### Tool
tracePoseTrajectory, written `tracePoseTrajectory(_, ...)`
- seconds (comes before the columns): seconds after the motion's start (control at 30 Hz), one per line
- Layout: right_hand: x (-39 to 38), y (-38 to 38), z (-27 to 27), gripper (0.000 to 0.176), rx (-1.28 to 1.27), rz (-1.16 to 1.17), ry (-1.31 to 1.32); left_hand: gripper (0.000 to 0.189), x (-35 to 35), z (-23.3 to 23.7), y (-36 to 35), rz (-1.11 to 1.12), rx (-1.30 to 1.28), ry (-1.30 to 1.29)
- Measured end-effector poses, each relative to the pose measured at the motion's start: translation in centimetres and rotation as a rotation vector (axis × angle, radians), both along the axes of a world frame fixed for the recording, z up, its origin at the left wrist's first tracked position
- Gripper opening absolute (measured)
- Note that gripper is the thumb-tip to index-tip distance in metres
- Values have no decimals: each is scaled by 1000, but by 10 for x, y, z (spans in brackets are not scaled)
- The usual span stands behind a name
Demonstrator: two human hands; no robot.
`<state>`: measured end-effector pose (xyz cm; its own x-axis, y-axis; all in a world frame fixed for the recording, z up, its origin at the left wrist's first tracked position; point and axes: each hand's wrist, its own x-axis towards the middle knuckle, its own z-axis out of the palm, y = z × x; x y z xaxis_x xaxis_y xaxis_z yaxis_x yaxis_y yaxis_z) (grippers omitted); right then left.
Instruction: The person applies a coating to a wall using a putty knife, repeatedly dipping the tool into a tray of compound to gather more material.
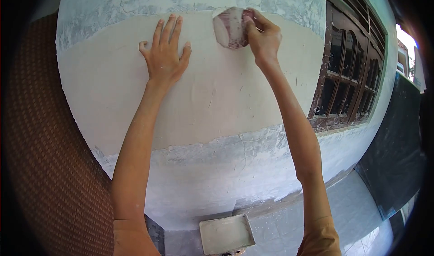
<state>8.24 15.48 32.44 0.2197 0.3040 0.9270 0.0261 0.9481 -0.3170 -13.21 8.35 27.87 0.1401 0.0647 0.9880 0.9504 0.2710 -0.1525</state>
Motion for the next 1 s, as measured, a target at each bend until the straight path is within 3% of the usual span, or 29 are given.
tracePoseTrajectory(0.07,19,29,3,33,71,-180,140,66,1,0,2,-29,14,7)
tracePoseTrajectory(0.2,43,10,2,30,77,22,353,66,0,-1,5,-61,36,15)
tracePoseTrajectory(0.27,25,42,0,29,173,-41,243,66,0,0,2,-44,24,8)
tracePoseTrajectory(0.3,15,9,-7,28,0,92,160,66,0,0,1,-21,11,3)
tracePoseTrajectory(0.4,16,28,-18,28,112,-199,138,66,-2,0,0,-27,4,16)
tracePoseTrajectory(0.47,40,15,-17,28,-58,-48,269,66,0,-1,3,-38,17,18)
tracePoseTrajectory(0.53,40,16,-12,29,-61,-18,371,66,0,0,4,-45,33,16)
tracePoseTrajectory(0.6,30,18,-7,31,68,-15,287,66,1,-2,5,-57,37,11)
tracePoseTrajectory(0.73,-2,8,-9,33,22,1,12,67,1,0,-1,-10,4,5)
tracePoseTrajectory(0.87,39,25,3,29,-1,-33,295,67,2,0,2,-38,17,10)
tracePoseTrajectory(1.0,13,27,21,31,86,-50,231,68,3,-1,0,-5,0,-2)
